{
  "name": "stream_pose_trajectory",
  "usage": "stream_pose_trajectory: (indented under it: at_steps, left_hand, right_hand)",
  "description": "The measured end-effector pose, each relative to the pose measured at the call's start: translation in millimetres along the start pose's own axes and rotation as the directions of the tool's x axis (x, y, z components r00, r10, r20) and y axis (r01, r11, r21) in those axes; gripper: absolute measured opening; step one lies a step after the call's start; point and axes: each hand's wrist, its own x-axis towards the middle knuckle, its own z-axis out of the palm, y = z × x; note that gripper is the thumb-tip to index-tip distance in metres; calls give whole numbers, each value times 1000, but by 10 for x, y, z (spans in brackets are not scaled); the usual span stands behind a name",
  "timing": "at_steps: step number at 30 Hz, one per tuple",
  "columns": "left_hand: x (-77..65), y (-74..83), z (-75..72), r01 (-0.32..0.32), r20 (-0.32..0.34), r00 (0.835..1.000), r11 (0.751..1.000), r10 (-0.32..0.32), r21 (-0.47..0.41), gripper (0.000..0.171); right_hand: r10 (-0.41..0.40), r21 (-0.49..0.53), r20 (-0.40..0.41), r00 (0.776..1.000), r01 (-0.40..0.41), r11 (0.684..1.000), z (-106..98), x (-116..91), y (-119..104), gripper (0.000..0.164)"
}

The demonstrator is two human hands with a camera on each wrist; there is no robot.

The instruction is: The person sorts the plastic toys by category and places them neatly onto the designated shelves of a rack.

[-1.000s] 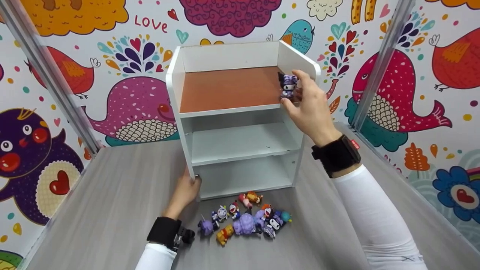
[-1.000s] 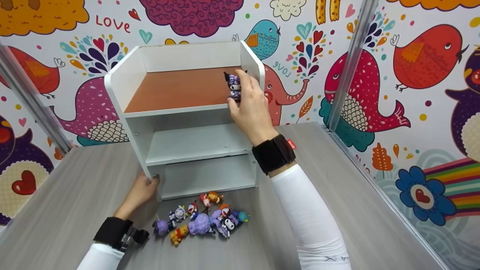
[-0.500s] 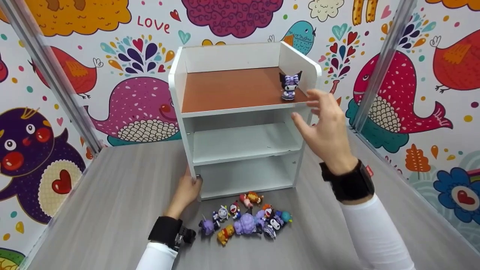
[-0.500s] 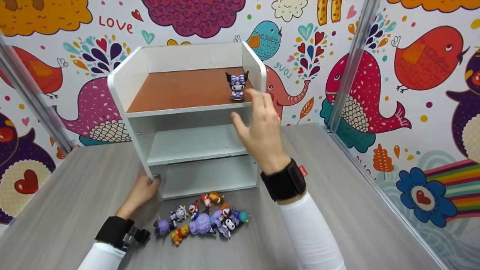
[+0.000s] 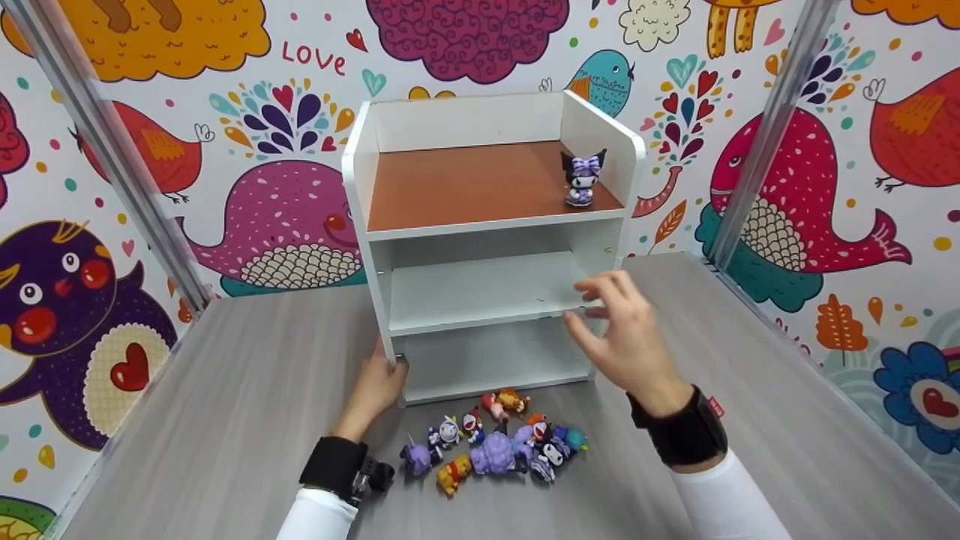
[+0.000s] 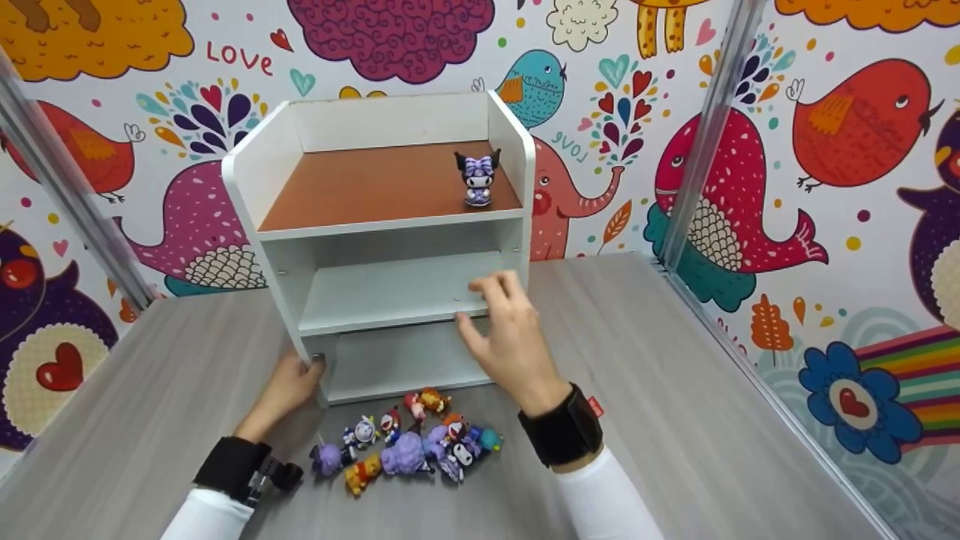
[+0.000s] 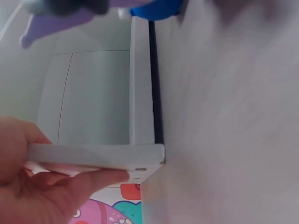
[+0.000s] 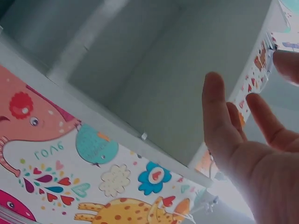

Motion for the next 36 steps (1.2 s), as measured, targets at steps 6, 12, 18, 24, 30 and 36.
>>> stream_pose_trajectory:
  at_steps: [6,12,18,24,30,36]
  left_hand:
    - [14,-10,22,-19,-24,1000,1000,19,18,56]
    - [2,-21,53,-34,-37,999,999,35,27,53]
    - [9,-14,47,-35,-44,998,999,36,20,53]
    - [6,-18,20,-31,-31,999,999,32,13,52]
    - [-8,-22,11,-16,-19,1000,1000,16,1,50]
    - [3,-18,6,-11,2,1000,1000,11,-17,53]
  right_hand:
    - [-112,-5,157,981,114,993,269,-191,159,27]
    - [-254,6,444,859,280,960,383,-347,302,30]
    - [-233,72,742,628,271,960,397,-393,359,31]
    - [-176,66,821,543,215,974,452,-433,362,35]
    - [-110,34,881,460,171,985,510,-496,378,48]
    - [-68,-5,887,456,157,988,518,-516,386,55]
